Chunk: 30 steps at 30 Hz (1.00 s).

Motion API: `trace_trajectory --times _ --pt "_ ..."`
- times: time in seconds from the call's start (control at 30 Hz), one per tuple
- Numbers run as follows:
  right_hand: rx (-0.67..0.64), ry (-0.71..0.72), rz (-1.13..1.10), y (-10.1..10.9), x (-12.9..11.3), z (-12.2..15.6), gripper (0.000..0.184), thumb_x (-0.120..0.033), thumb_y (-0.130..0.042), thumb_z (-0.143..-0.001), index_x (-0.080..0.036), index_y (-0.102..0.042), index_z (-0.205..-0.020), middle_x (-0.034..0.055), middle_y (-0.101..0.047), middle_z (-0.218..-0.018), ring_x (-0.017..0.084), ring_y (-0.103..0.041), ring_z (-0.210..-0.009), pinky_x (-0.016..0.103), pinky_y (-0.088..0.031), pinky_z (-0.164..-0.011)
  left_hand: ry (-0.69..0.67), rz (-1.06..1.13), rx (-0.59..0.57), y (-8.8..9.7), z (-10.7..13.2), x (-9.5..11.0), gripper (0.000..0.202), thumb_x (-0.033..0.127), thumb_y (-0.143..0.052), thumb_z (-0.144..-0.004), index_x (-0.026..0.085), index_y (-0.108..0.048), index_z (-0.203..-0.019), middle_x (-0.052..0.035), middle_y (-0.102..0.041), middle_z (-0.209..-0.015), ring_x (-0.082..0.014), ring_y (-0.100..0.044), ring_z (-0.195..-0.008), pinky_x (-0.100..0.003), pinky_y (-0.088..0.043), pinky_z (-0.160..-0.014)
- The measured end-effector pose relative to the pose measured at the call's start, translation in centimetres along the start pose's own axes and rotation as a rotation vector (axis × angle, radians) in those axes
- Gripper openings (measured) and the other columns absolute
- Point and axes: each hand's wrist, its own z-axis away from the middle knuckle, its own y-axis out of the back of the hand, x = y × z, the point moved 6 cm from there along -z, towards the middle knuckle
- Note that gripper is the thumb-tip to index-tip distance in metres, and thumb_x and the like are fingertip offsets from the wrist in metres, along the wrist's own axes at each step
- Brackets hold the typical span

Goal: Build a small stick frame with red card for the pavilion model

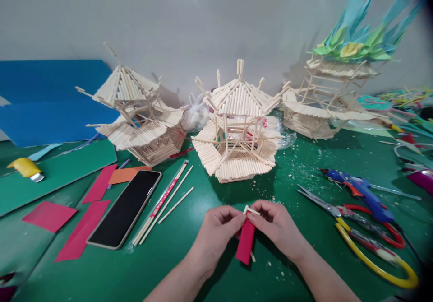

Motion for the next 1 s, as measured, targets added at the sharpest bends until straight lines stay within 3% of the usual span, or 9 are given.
trace_trajectory --times 0.33,0.67,1.0 --pt "0.035 0.012 -0.021 0.1 -0.1 0.0 0.020 -0.032 -0.060 -0.073 -0.014 -0.057 -0.068 -0.0033 -0.050 -0.057 0.008 -0.039 -0.052 0.018 -0.032 -0.048 -0.030 -0.030 0.058 0.3 0.0 0.0 0.022 0.029 -0.064 -0.067 0.010 -0.058 -0.058 0.0011 -0.055 -0.053 -0.0067 -0.043 -0.050 -0.018 -0.033 -0.050" --pt "0.064 0.042 -0.064 0.2 -0.6 0.2 0.020 -0.029 -0.054 -0.079 -0.015 -0.057 -0.065 -0.0030 -0.051 -0.059 0.008 -0.043 -0.056 0.018 -0.034 -0.052 -0.061 -0.045 0.066 0.3 0.1 0.0 0.021 0.028 -0.064 -0.068 0.010 -0.059 -0.059 0.0021 -0.054 -0.053 -0.0058 -0.043 -0.050 -0.017 -0.033 -0.049" --pt "0.205 -0.001 -0.166 1.1 0.1 0.0 0.022 -0.033 -0.056 -0.077 -0.015 -0.058 -0.065 -0.0046 -0.048 -0.053 0.007 -0.040 -0.049 0.019 -0.031 -0.046 0.085 0.426 -0.096 -1.0 -0.1 -0.9 0.016 0.022 -0.056 -0.075 0.011 -0.065 -0.067 -0.0013 -0.061 -0.060 -0.0075 -0.052 -0.056 -0.017 -0.040 -0.057"
